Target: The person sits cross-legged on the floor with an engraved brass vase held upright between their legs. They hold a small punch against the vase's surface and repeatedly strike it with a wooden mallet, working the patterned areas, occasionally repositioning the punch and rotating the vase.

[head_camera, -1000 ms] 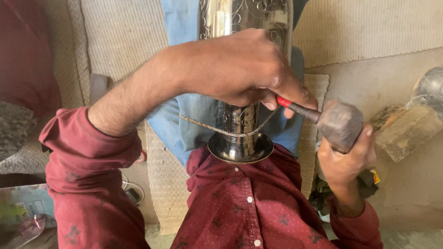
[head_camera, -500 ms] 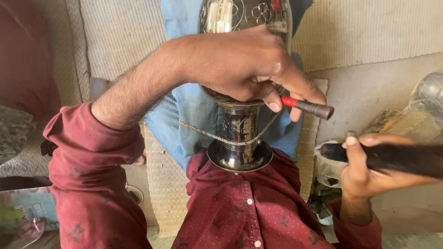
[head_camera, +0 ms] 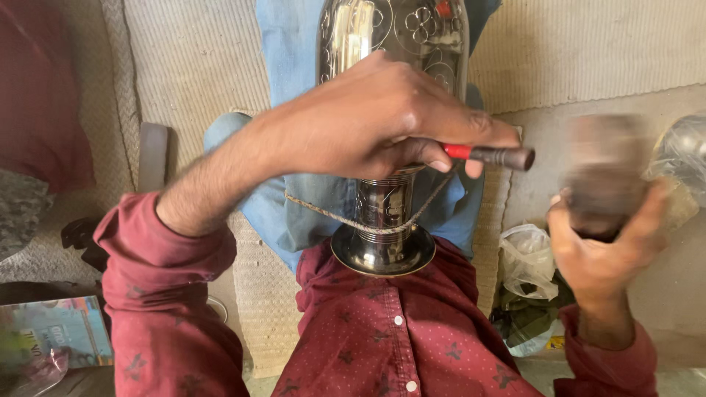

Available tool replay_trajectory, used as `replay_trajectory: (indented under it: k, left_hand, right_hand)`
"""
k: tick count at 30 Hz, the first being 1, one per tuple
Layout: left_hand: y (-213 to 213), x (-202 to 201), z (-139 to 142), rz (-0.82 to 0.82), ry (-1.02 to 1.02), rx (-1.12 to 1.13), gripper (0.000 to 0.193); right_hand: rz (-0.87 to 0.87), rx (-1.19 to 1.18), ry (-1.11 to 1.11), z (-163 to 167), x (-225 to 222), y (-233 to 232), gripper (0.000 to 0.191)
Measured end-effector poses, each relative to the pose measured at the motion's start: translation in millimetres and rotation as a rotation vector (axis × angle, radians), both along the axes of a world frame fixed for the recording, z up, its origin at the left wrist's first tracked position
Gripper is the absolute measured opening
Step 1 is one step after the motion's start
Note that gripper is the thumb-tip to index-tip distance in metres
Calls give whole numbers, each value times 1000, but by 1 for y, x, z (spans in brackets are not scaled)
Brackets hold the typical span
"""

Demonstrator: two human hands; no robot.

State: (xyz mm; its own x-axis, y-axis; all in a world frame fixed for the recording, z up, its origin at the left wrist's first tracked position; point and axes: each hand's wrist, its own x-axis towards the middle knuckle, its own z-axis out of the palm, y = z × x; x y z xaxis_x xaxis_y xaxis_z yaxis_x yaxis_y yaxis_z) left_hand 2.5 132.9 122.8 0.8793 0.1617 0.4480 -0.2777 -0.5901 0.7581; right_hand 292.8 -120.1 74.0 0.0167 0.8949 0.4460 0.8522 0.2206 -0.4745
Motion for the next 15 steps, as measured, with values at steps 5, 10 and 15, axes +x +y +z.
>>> replay_trajectory:
  k: [5,10,15]
  left_hand:
    - [-19,-11,0,224,11,-22,46]
    - [-36,-13,1,424,-46,-31,47]
    - [-48,-19,-2,545,-78,-52,48]
  right_hand:
    - [60,-105,18,14,17,11,94]
    - [92,-275,22,34,36,22,50]
    - [-31,-519,-65,37,78,38,18]
